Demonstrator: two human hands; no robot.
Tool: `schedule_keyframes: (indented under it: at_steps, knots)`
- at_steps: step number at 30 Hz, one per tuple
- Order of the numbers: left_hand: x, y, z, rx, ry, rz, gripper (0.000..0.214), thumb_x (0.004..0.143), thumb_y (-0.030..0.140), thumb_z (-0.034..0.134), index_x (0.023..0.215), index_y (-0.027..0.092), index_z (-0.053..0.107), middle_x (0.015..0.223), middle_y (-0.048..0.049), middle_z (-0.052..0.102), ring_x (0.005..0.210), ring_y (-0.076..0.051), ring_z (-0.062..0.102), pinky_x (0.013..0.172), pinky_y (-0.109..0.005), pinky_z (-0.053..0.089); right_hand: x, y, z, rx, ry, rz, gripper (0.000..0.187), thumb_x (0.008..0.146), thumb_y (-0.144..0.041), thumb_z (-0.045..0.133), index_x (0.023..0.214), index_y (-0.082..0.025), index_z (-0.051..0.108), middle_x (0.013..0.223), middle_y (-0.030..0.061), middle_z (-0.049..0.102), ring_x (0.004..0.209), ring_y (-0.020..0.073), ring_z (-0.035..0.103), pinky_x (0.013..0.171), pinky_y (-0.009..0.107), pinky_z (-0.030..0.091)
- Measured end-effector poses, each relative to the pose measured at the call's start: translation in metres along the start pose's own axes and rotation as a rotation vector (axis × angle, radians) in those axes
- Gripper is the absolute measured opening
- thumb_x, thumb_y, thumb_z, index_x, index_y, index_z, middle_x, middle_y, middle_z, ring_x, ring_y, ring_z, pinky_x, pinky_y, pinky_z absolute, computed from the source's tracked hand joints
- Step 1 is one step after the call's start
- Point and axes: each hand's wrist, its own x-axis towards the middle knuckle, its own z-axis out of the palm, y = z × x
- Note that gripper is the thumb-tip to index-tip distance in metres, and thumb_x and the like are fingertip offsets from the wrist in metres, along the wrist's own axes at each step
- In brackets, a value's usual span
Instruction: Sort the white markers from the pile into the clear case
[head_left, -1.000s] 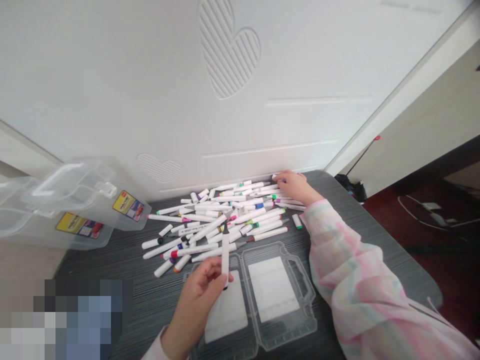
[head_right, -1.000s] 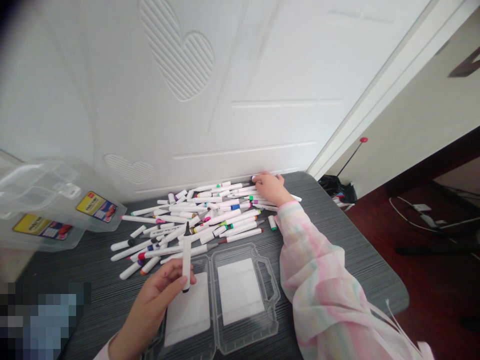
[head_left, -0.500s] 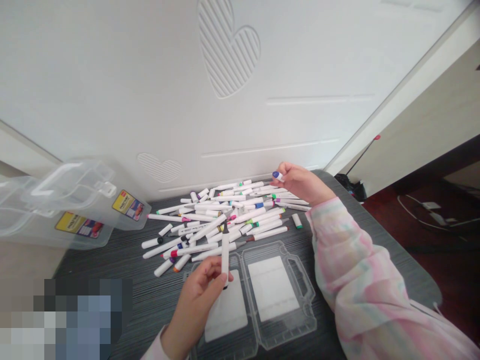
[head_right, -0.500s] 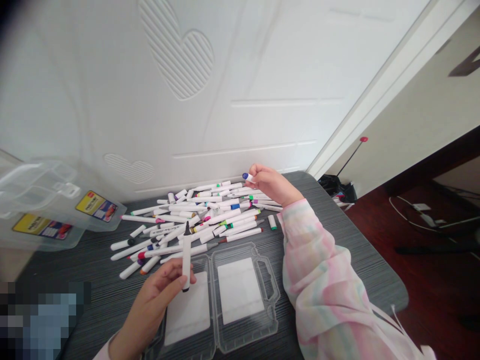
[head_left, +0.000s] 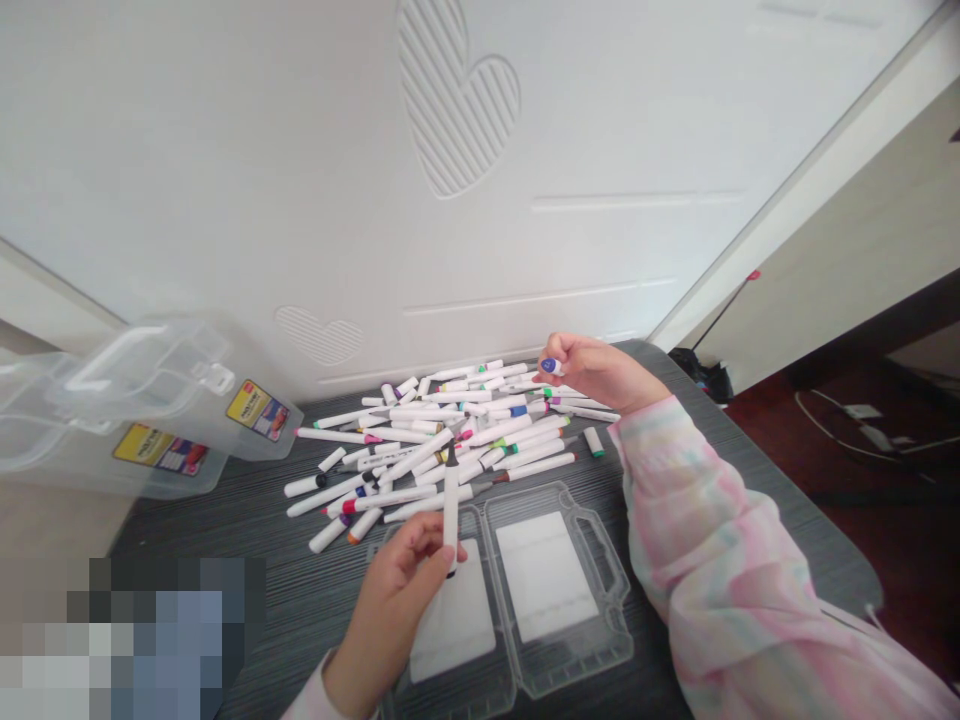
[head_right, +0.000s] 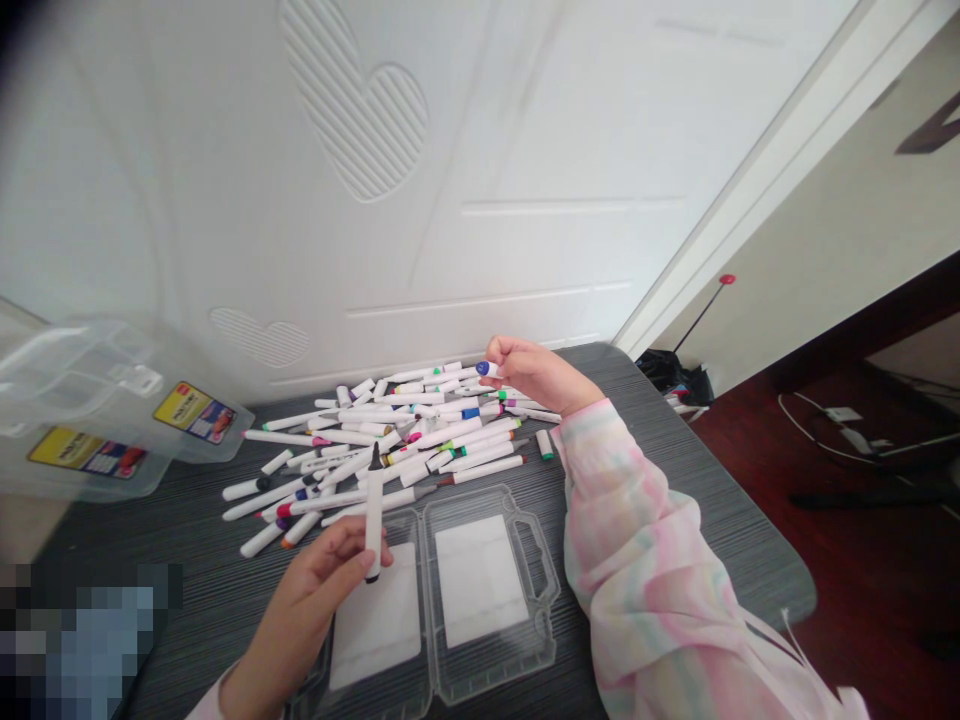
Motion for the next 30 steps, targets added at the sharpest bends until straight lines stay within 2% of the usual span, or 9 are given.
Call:
schedule_keyframes:
  at_steps: [3, 6, 12, 16, 23, 30]
  knots:
    - [0.0, 0.0, 0.0, -0.005, 0.0, 0.002, 0.016, 0.072, 0.027, 0.053, 0.08, 0.016, 0.059, 0.07, -0.003, 0.062, 0.068, -0.016, 0.055, 0.065, -0.026, 0.041, 0.001, 0.002, -0.001, -0.003, 0.007, -0.009, 0.01, 0.059, -0.012, 0.045, 0.063, -0.018, 0.038, 0.061, -0.0044, 0.038, 0.059, 0.0088, 0.042, 0.071, 0.028, 0.039]
    - [0.001, -0.001, 0.0, -0.01, -0.003, 0.002, 0.016, 0.072, 0.028, 0.053, 0.08, 0.015, 0.059, 0.069, -0.0033, 0.062, 0.068, -0.017, 0.055, 0.065, -0.027, 0.041, 0.004, 0.005, -0.004, -0.114, 0.074, 0.001, 0.009, 0.062, -0.017, 0.046, 0.066, -0.019, 0.038, 0.059, -0.0046, 0.041, 0.06, 0.0096, 0.046, 0.066, 0.025, 0.038]
    - [0.0, -0.001, 0.0, -0.007, -0.005, -0.01, 0.016, 0.072, 0.028, 0.053, 0.081, 0.016, 0.059, 0.071, -0.0029, 0.062, 0.069, -0.016, 0.055, 0.065, -0.026, 0.041, 0.011, 0.016, -0.018, -0.735, 0.359, 0.119, 0.009, 0.071, -0.026, 0.041, 0.075, -0.019, 0.04, 0.069, -0.0003, 0.058, 0.063, 0.011, 0.051, 0.061, 0.022, 0.039]
    - [0.0, -0.001, 0.0, -0.004, -0.008, -0.007, 0.016, 0.073, 0.028, 0.052, 0.081, 0.016, 0.059, 0.07, -0.0031, 0.062, 0.069, -0.016, 0.054, 0.065, -0.026, 0.04, 0.013, 0.024, -0.028, -0.919, 0.453, 0.172, 0.015, 0.07, -0.03, 0.045, 0.08, -0.019, 0.046, 0.07, 0.0008, 0.058, 0.06, 0.0125, 0.049, 0.056, 0.023, 0.037]
    - [0.0, -0.003, 0.0, -0.004, -0.015, -0.004, 0.017, 0.073, 0.028, 0.052, 0.083, 0.016, 0.059, 0.071, -0.0026, 0.062, 0.07, -0.016, 0.055, 0.065, -0.026, 0.04, 0.013, 0.026, -0.031, -1.147, 0.484, 0.201, 0.017, 0.071, -0.026, 0.046, 0.082, -0.017, 0.055, 0.07, 0.0037, 0.06, 0.063, 0.015, 0.051, 0.059, 0.025, 0.036]
    - [0.0, -0.003, 0.0, 0.0, -0.018, 0.004, 0.016, 0.074, 0.028, 0.052, 0.083, 0.017, 0.058, 0.071, -0.0024, 0.062, 0.069, -0.016, 0.055, 0.065, -0.026, 0.04, 0.011, 0.026, -0.03, -1.23, 0.461, 0.212, 0.023, 0.072, -0.018, 0.042, 0.085, -0.015, 0.061, 0.077, 0.0061, 0.063, 0.069, 0.0156, 0.054, 0.065, 0.024, 0.038]
